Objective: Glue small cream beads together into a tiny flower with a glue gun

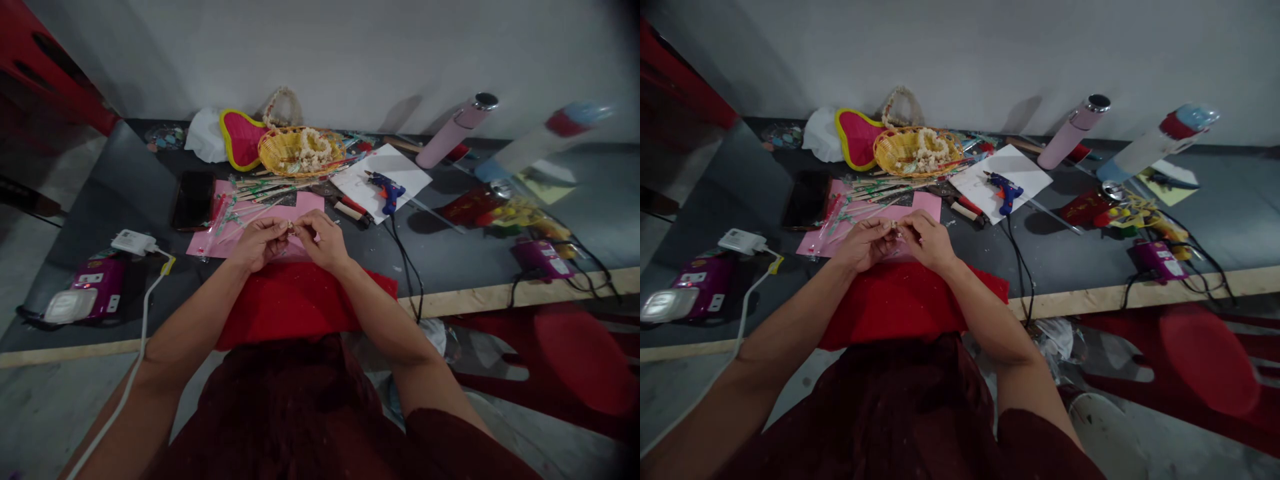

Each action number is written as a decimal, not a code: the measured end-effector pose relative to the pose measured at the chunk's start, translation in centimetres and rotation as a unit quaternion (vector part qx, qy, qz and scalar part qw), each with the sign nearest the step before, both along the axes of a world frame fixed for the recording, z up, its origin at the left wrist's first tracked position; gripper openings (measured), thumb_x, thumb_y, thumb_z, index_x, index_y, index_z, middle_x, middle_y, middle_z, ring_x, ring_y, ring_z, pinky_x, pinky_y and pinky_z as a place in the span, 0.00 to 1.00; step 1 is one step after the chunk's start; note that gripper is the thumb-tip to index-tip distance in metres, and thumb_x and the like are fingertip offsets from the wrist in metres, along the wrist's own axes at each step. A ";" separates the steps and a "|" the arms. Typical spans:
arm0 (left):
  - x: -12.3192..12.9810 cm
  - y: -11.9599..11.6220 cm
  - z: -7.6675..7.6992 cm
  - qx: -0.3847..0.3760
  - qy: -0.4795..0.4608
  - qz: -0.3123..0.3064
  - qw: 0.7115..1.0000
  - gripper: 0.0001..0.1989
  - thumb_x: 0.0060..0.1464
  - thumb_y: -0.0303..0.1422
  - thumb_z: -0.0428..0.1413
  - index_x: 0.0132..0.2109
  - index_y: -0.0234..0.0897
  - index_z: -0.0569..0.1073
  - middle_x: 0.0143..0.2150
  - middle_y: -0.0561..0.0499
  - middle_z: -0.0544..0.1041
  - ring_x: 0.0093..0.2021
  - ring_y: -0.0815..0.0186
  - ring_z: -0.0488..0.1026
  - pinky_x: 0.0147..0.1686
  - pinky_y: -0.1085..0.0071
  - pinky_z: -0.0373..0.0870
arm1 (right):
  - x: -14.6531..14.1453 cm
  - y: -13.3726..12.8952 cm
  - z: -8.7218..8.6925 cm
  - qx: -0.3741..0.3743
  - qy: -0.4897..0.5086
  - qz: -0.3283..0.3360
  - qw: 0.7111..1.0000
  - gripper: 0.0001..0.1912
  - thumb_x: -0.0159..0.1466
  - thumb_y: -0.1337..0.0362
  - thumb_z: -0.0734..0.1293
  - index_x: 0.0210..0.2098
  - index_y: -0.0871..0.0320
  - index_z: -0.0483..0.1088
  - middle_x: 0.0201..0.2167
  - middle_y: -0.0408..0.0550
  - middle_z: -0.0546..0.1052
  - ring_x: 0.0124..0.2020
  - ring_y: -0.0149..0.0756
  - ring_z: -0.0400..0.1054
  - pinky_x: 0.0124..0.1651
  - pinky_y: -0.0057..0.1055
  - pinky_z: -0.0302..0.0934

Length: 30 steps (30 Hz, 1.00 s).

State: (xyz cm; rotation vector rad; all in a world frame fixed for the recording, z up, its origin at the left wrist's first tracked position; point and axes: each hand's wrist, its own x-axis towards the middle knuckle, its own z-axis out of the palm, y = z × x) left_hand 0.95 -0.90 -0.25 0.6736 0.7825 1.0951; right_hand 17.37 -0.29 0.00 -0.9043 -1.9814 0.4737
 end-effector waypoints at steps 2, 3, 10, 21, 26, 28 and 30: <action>0.0 -0.1 0.0 -0.004 -0.002 -0.003 1.000 0.09 0.40 0.32 0.65 0.28 0.31 0.75 0.21 0.53 0.68 0.23 0.75 0.66 0.25 0.78 0.67 | 0.0 0.0 0.0 -0.001 -0.002 0.003 1.000 0.05 0.65 0.63 0.59 0.35 0.56 0.66 0.33 0.47 0.72 0.36 0.32 0.66 0.38 0.30 0.63; 0.0 -0.1 0.1 -0.006 -0.002 -0.004 1.000 0.09 0.39 0.32 0.66 0.28 0.31 0.75 0.21 0.53 0.68 0.23 0.75 0.66 0.25 0.78 0.67 | -0.1 0.0 0.1 -0.004 -0.004 0.002 1.000 0.05 0.65 0.63 0.59 0.35 0.56 0.66 0.32 0.47 0.71 0.36 0.32 0.66 0.38 0.30 0.63; -0.5 0.1 0.5 0.003 0.015 -0.017 1.000 0.09 0.40 0.31 0.65 0.28 0.30 0.76 0.21 0.52 0.69 0.22 0.75 0.67 0.24 0.79 0.67 | 0.1 -0.1 0.1 -0.028 0.036 0.010 0.999 0.06 0.65 0.61 0.60 0.37 0.56 0.66 0.32 0.45 0.70 0.32 0.29 0.64 0.35 0.28 0.62; -0.9 0.2 0.4 -0.012 0.035 -0.071 0.997 0.11 0.40 0.33 0.66 0.28 0.29 0.76 0.22 0.50 0.72 0.22 0.74 0.69 0.24 0.78 0.66 | 0.2 0.2 0.0 -0.020 0.029 0.077 0.996 0.13 0.61 0.56 0.64 0.41 0.56 0.70 0.33 0.48 0.71 0.30 0.30 0.64 0.33 0.29 0.63; -0.9 0.3 0.2 -0.003 0.032 -0.050 0.998 0.11 0.39 0.33 0.66 0.29 0.30 0.77 0.22 0.51 0.72 0.23 0.74 0.70 0.26 0.78 0.68 | 0.5 0.3 -0.3 -0.001 -0.010 0.034 0.999 0.10 0.62 0.59 0.64 0.41 0.55 0.70 0.35 0.48 0.72 0.33 0.31 0.66 0.35 0.29 0.65; -0.8 0.3 0.3 -0.003 0.042 -0.048 0.998 0.10 0.39 0.32 0.66 0.29 0.31 0.77 0.23 0.51 0.72 0.23 0.74 0.70 0.25 0.78 0.67 | 0.5 0.4 -0.3 0.008 -0.025 0.028 0.999 0.09 0.62 0.61 0.63 0.41 0.56 0.70 0.35 0.48 0.72 0.34 0.31 0.66 0.37 0.29 0.65; -0.6 0.2 0.4 -0.004 0.052 -0.044 0.998 0.09 0.38 0.30 0.67 0.29 0.31 0.77 0.23 0.51 0.73 0.23 0.74 0.70 0.24 0.79 0.67 | 0.6 0.4 -0.4 0.011 -0.034 0.027 0.999 0.09 0.62 0.61 0.63 0.41 0.56 0.70 0.35 0.48 0.73 0.35 0.31 0.67 0.37 0.28 0.65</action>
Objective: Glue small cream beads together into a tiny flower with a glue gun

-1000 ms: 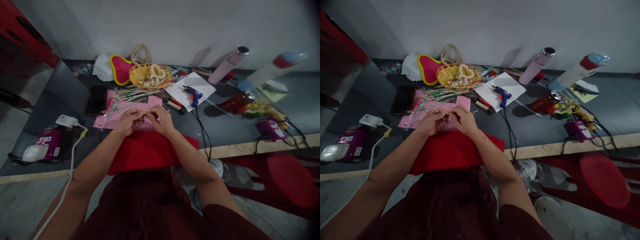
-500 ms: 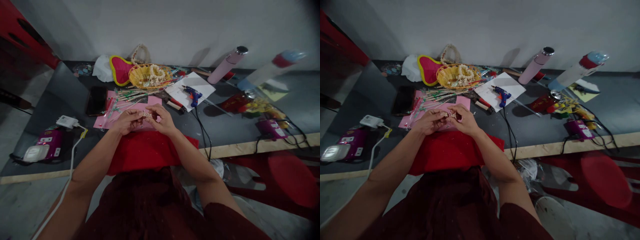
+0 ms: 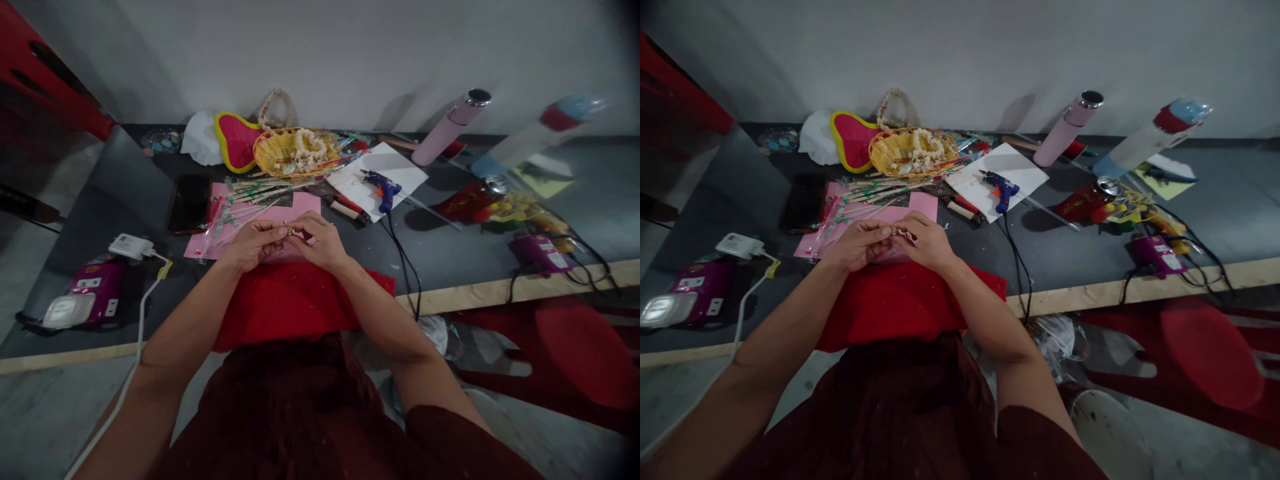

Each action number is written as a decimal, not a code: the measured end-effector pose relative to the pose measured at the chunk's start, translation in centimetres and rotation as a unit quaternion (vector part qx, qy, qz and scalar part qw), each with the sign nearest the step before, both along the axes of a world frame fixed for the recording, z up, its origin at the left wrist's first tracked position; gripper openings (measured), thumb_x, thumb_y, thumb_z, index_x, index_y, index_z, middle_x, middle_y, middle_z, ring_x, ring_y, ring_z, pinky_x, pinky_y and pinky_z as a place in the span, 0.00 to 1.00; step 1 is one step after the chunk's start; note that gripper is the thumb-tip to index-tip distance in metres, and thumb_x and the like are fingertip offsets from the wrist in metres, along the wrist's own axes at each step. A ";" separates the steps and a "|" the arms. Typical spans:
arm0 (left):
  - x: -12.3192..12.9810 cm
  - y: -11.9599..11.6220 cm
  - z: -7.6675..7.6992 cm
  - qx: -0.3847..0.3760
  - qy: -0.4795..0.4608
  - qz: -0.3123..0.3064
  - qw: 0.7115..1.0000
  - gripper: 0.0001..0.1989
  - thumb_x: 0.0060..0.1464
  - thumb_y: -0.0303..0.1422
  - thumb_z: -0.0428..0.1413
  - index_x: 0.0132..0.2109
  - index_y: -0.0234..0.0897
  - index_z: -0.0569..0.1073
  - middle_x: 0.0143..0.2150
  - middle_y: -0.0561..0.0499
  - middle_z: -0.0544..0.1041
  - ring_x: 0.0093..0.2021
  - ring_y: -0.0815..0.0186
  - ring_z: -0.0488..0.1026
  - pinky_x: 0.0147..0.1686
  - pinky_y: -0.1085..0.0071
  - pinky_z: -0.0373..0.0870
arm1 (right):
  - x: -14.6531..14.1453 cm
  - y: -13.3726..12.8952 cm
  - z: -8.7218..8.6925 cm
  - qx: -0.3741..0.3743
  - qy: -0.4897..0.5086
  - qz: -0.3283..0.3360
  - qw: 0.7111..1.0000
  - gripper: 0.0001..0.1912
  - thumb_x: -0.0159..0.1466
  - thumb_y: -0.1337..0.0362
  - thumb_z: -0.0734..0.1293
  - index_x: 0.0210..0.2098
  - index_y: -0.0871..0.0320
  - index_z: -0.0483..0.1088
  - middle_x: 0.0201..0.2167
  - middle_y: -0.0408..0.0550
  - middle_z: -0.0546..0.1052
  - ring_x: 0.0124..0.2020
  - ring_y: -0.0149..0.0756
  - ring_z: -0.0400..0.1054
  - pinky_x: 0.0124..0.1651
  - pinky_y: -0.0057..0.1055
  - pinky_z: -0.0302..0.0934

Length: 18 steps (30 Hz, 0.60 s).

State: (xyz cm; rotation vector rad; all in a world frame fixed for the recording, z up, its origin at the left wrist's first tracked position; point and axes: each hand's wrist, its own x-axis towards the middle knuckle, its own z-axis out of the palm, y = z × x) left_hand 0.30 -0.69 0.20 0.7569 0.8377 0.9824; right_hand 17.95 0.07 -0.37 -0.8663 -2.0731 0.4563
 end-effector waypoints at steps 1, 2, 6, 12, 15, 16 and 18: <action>0.1 0.0 0.1 -0.001 0.004 0.003 1.000 0.09 0.38 0.30 0.67 0.29 0.31 0.77 0.23 0.51 0.73 0.23 0.75 0.69 0.24 0.79 0.66 | 0.0 0.0 0.0 -0.001 -0.003 -0.001 1.000 0.10 0.62 0.61 0.63 0.41 0.56 0.71 0.35 0.49 0.73 0.36 0.31 0.67 0.38 0.28 0.65; 0.1 -0.1 0.2 -0.002 0.007 0.006 1.000 0.09 0.37 0.30 0.67 0.29 0.31 0.78 0.23 0.51 0.74 0.22 0.75 0.69 0.24 0.79 0.66 | 0.0 0.0 0.0 -0.004 -0.005 -0.002 1.000 0.10 0.62 0.60 0.63 0.41 0.56 0.71 0.35 0.49 0.73 0.36 0.31 0.67 0.38 0.28 0.65; 0.2 -0.1 0.2 -0.003 0.010 0.014 1.000 0.10 0.36 0.30 0.67 0.29 0.30 0.78 0.25 0.49 0.75 0.22 0.75 0.70 0.24 0.79 0.66 | -0.1 -0.1 0.0 -0.011 -0.003 0.003 1.000 0.10 0.63 0.60 0.62 0.40 0.57 0.71 0.35 0.48 0.72 0.36 0.31 0.67 0.38 0.28 0.64; 0.2 0.3 -0.2 -0.007 0.003 0.020 1.000 0.08 0.38 0.29 0.66 0.27 0.29 0.77 0.22 0.50 0.73 0.23 0.73 0.70 0.25 0.78 0.69 | 0.0 0.3 -0.4 -0.046 -0.038 0.009 0.998 0.18 0.61 0.55 0.64 0.48 0.56 0.66 0.39 0.48 0.72 0.34 0.30 0.66 0.40 0.28 0.64; 0.2 0.6 -0.1 -0.019 -0.004 0.046 0.999 0.07 0.38 0.29 0.65 0.26 0.29 0.76 0.21 0.51 0.72 0.22 0.74 0.69 0.24 0.79 0.69 | 0.0 0.3 -0.4 -0.059 -0.043 0.005 0.997 0.27 0.59 0.53 0.66 0.55 0.55 0.60 0.40 0.47 0.71 0.29 0.28 0.63 0.37 0.28 0.64; 0.2 0.6 0.0 -0.025 -0.004 0.056 0.998 0.07 0.38 0.28 0.65 0.26 0.29 0.76 0.20 0.51 0.71 0.22 0.75 0.69 0.23 0.80 0.68 | 0.1 0.4 -0.2 -0.058 -0.037 0.000 0.998 0.27 0.60 0.54 0.66 0.56 0.55 0.59 0.40 0.47 0.70 0.28 0.27 0.62 0.36 0.28 0.63; 0.1 0.7 0.3 -0.038 -0.015 0.076 0.996 0.07 0.39 0.28 0.65 0.27 0.28 0.76 0.21 0.51 0.72 0.22 0.75 0.69 0.23 0.81 0.68 | 0.7 0.7 0.2 -0.051 -0.022 -0.022 0.998 0.24 0.61 0.57 0.65 0.55 0.55 0.59 0.41 0.47 0.70 0.27 0.26 0.62 0.35 0.27 0.63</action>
